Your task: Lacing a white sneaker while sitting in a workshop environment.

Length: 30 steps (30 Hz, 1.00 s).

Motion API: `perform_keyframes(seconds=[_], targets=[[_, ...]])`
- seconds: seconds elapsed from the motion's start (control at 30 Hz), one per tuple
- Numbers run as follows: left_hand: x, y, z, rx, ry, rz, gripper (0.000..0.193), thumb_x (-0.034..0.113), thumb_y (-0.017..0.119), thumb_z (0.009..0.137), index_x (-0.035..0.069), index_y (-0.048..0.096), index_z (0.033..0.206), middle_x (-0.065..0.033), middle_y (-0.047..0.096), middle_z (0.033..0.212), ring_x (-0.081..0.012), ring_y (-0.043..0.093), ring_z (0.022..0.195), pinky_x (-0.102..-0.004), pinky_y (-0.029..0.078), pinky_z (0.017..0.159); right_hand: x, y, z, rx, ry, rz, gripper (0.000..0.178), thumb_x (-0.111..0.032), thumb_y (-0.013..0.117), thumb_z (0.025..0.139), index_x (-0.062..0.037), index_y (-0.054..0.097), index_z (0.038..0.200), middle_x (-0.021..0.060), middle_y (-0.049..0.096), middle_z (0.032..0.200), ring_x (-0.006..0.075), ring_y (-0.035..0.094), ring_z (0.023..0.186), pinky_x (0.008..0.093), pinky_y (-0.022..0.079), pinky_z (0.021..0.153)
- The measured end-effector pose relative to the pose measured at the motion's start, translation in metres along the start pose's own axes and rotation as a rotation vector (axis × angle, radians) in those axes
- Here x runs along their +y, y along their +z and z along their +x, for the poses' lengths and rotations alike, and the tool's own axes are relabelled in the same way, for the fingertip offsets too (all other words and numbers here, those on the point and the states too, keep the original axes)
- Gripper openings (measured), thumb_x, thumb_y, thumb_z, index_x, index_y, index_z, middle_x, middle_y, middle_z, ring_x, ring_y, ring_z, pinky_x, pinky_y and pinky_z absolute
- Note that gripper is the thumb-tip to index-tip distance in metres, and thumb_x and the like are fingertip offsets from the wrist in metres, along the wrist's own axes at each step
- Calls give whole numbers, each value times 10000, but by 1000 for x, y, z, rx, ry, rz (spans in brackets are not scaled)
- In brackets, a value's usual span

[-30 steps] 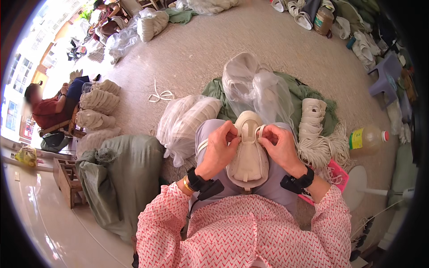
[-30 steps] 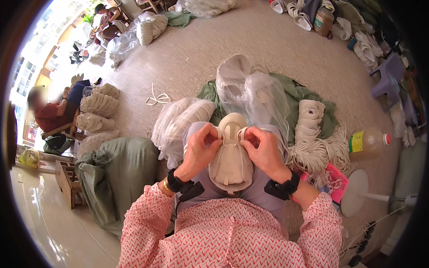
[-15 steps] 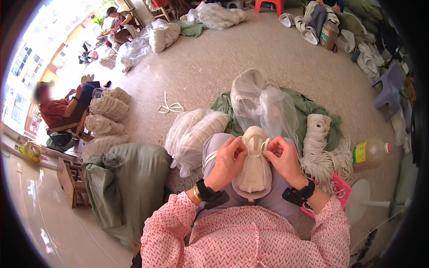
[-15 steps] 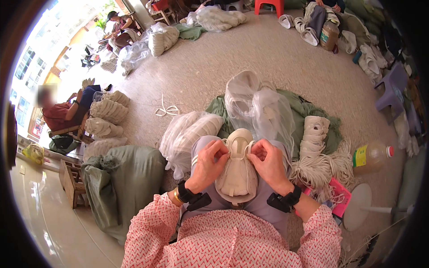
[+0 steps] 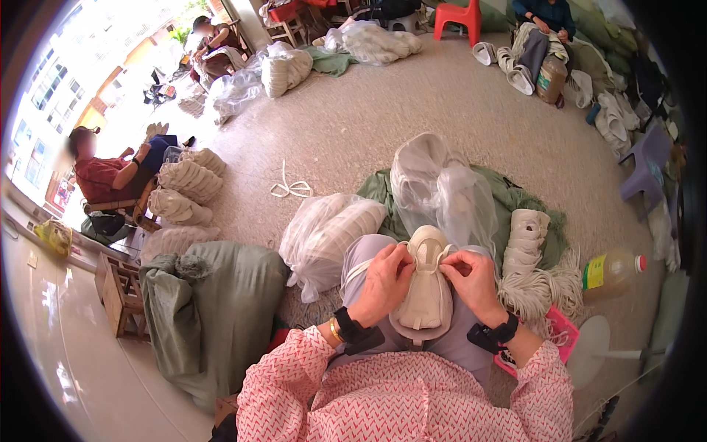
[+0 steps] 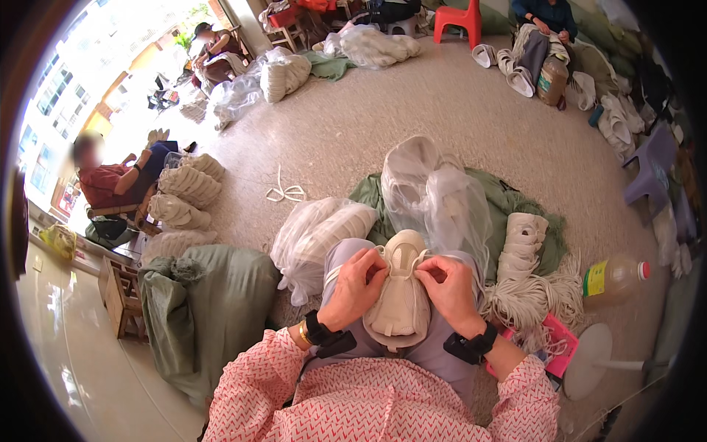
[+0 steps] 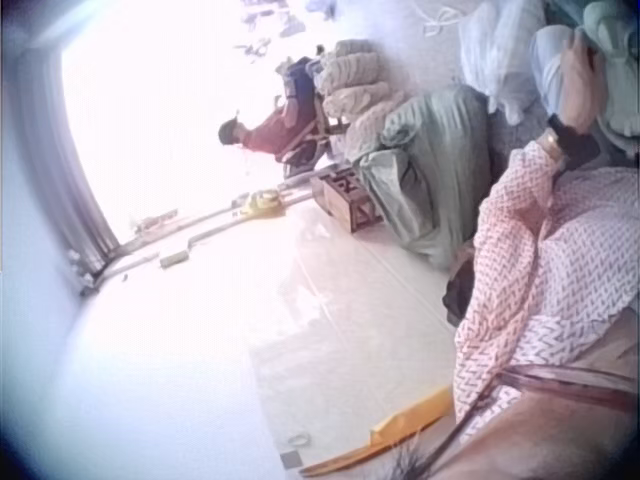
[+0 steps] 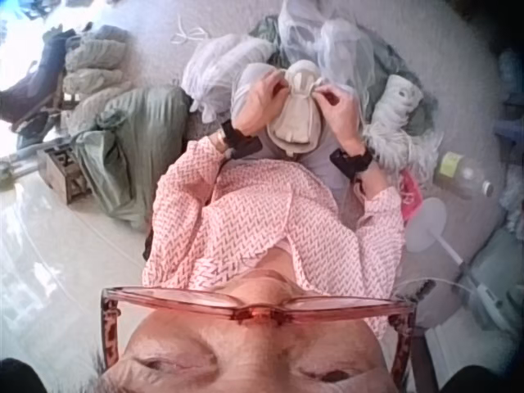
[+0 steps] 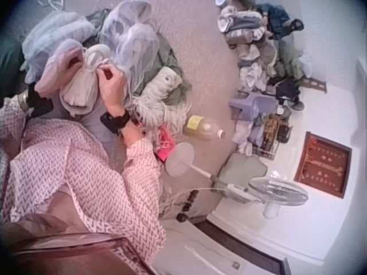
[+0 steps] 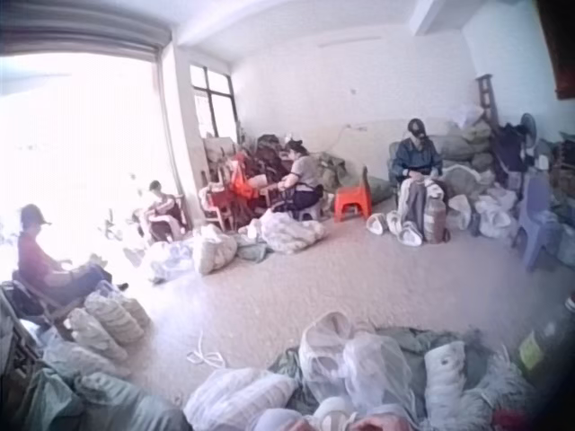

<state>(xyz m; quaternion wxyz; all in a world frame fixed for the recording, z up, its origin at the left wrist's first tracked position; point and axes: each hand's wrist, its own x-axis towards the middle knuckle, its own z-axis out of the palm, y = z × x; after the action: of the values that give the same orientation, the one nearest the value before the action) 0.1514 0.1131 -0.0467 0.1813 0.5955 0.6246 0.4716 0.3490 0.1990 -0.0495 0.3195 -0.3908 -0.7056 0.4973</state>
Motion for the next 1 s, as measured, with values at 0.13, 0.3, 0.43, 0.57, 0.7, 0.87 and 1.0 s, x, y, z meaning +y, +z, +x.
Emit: perform_keyframes(seconds=[0.13,0.3,0.43,0.57,0.7,0.87,1.0], targets=[[-5,4,-4,35,23,18,111,-32,686,866,-15,598,932,-149,629,864,-323,627,731,-405,489,639,1,2,-1,37,-20,-25,85,-24,769,882,46,724,902,104,746,802,137,712,706,282,551,667],[-4,7,-6,64,51,9,109,-31,678,871,-13,587,928,-153,630,863,-335,622,736,-417,482,645,-4,1,-5,63,-53,-67,96,-38,772,884,39,719,901,115,732,800,170,712,695,295,551,659],[-1,6,-6,57,30,14,102,-19,675,886,-11,580,924,-165,626,859,-341,623,744,-421,478,649,-12,-1,-7,15,-151,-185,123,-53,783,877,37,700,894,124,699,827,214,700,690,316,556,656],[0,5,-6,47,23,14,101,-9,676,898,-12,578,921,-173,622,850,-339,623,736,-420,474,640,-19,-5,-12,-67,-131,-206,227,-105,815,855,42,679,962,152,678,901,241,709,724,344,569,676],[5,4,-8,30,-2,19,106,2,680,904,-13,580,937,-169,621,861,-337,623,736,-416,480,639,-21,-8,-17,-115,-178,-257,314,-105,817,828,40,650,1051,165,658,969,278,711,801,369,576,717],[5,5,-12,4,-15,47,160,35,682,917,-11,573,1024,-185,616,933,-349,625,757,-421,500,650,-26,-6,-23,-171,-142,-373,381,-75,712,802,40,606,1149,202,611,1078,378,646,985,441,544,877],[7,6,-13,-6,9,84,190,54,681,921,-15,554,1045,-193,596,945,-365,612,800,-442,496,684,-35,-3,-21,-187,-125,-441,390,-85,679,798,64,595,1148,229,598,1102,408,624,1023,469,528,899]])
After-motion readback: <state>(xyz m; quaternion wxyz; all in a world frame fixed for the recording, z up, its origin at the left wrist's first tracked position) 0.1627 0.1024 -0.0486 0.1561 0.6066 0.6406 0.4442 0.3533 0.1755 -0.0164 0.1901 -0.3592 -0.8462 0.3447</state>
